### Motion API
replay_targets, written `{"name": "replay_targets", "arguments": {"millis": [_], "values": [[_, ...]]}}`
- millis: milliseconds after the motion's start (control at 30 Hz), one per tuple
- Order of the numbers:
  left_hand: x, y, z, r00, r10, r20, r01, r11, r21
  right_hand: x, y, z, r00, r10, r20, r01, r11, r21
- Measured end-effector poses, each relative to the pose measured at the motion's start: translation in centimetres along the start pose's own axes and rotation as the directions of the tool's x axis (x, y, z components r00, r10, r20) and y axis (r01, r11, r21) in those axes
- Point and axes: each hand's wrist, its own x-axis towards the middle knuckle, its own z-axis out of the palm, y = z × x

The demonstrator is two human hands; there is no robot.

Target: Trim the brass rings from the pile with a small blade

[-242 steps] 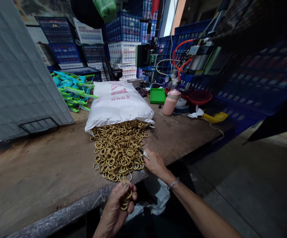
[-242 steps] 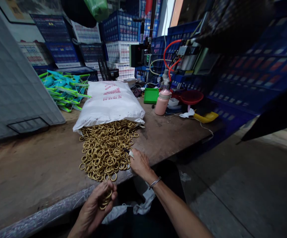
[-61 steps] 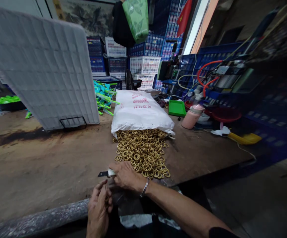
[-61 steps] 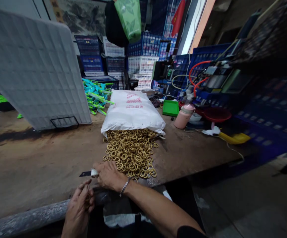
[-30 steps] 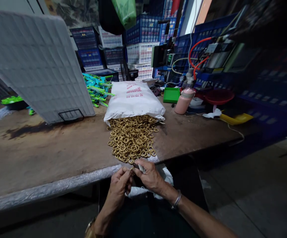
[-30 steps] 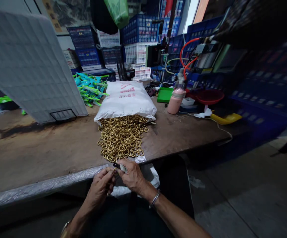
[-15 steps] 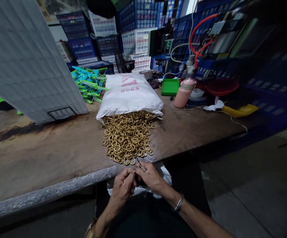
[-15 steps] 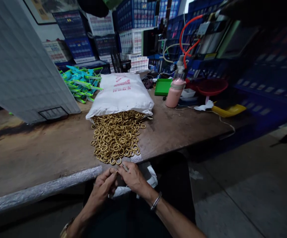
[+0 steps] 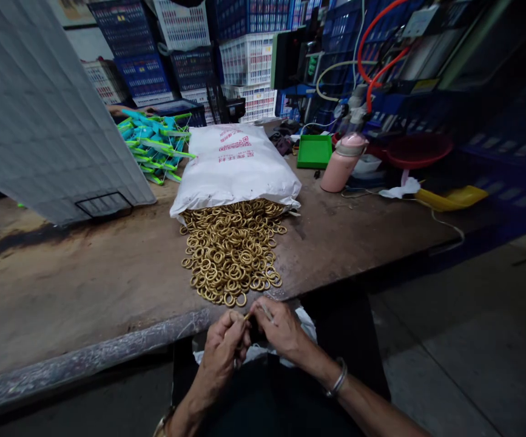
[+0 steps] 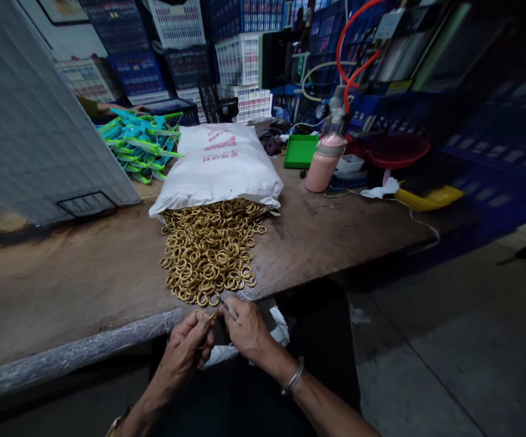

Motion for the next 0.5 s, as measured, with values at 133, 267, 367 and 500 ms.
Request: {"name": "replay_targets", "arguments": {"millis": [133, 267, 367, 500], "values": [[0.3, 0.2, 0.1, 0.998, 0.053, -0.031, -0.051, 0.997, 0.063, -0.6, -0.1, 0.0, 0.986, -0.1, 0.132, 0.126, 0.969, -0.211], [0.3, 0.3, 0.0, 0.992, 0.121, -0.027, -0.117, 0.984, 0.136, -1.0, -0.5, 0.0, 0.985, -0.067, 0.162, 0.128, 0.908, -0.399], [-0.1, 0.6, -0.2, 0.991, 0.132, 0.01, -0.131, 0.979, 0.153, -1.1, -0.7, -0.1, 0.989, -0.035, 0.143, 0.104, 0.854, -0.509], [-1.8, 0.8, -0.4, 0.993, 0.019, 0.119, -0.035, 0.99, 0.133, -1.0, -0.3, -0.9, 0.997, 0.022, 0.074, 0.025, 0.812, -0.583]]}}
